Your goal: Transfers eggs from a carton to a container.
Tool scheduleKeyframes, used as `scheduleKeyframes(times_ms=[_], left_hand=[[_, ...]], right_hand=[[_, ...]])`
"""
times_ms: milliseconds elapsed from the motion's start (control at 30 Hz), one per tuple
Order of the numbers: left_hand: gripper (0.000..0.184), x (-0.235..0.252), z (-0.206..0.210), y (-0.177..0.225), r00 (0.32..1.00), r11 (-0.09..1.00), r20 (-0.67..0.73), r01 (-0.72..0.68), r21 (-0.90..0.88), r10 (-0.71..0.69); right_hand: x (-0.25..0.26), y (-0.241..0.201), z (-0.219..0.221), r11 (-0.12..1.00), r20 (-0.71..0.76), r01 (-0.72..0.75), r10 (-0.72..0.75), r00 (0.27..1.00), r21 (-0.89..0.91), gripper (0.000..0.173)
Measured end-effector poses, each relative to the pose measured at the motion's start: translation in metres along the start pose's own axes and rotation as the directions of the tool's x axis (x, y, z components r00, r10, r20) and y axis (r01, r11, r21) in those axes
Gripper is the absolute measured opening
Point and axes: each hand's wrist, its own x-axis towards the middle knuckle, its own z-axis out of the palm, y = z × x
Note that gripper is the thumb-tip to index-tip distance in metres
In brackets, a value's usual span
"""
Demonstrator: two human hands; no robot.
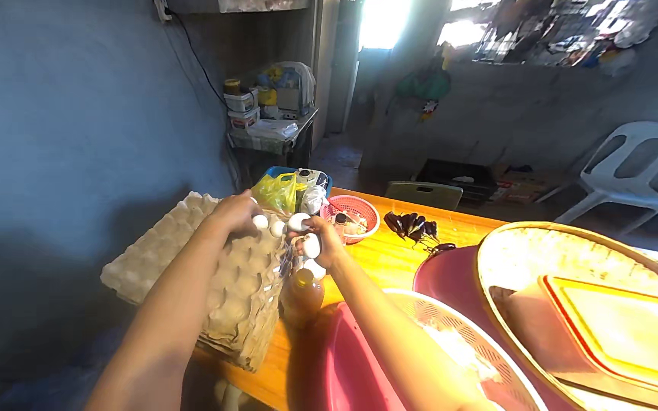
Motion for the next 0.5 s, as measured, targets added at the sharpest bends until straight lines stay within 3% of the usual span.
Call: scheduleKeyframes(times_ms=[67,133,200,233,300,400,467,500], left_hand=[[0.044,-0.003,0.005,-0.009,0.998,0.999,-0.054,-0.014,-0.048,0.011],[0.041,-0.012,0.008,-0.013,0.993,0.995,-0.121,-0.023,-0.099,0.010],[0.038,-0.025,0.007,-0.014,0.979,0.989,-0.204,-0.037,-0.142,0.007],[0.039,-0.034,0.007,-0.014,0.966,0.983,-0.259,-0.060,-0.172,0.014],[0.041,-0.055,0.013,-0.014,0.902,0.958,-0.428,-0.166,-0.234,0.052],[0.048,-0.100,0.023,-0.005,0.747,0.868,-0.663,-0.360,-0.343,0.048],[0.048,-0.139,0.027,0.011,0.728,0.712,-0.681,-0.433,-0.553,-0.086],[0.046,-0.159,0.030,0.021,0.740,0.569,-0.643,-0.446,-0.691,-0.200]], right_hand=[[0.004,-0.003,-0.006,0.997,-0.061,-0.078,0.080,0.995,0.026,0.038],[0.009,-0.003,-0.008,0.997,-0.100,-0.062,0.057,0.993,-0.049,0.034],[0.014,-0.004,-0.009,0.961,-0.059,0.063,-0.082,0.995,-0.269,0.030],[0.016,-0.006,-0.009,0.891,-0.023,0.132,-0.158,0.987,-0.435,0.032],[0.023,-0.012,-0.008,0.611,0.073,0.236,-0.280,0.957,-0.755,0.032],[0.017,-0.026,0.011,0.158,0.145,0.197,-0.288,0.946,-0.968,0.033],[0.013,-0.032,0.028,-0.083,0.136,0.120,-0.233,0.963,-0.989,0.046],[0.012,-0.034,0.035,-0.174,0.133,0.098,-0.199,0.971,-0.980,0.052]])
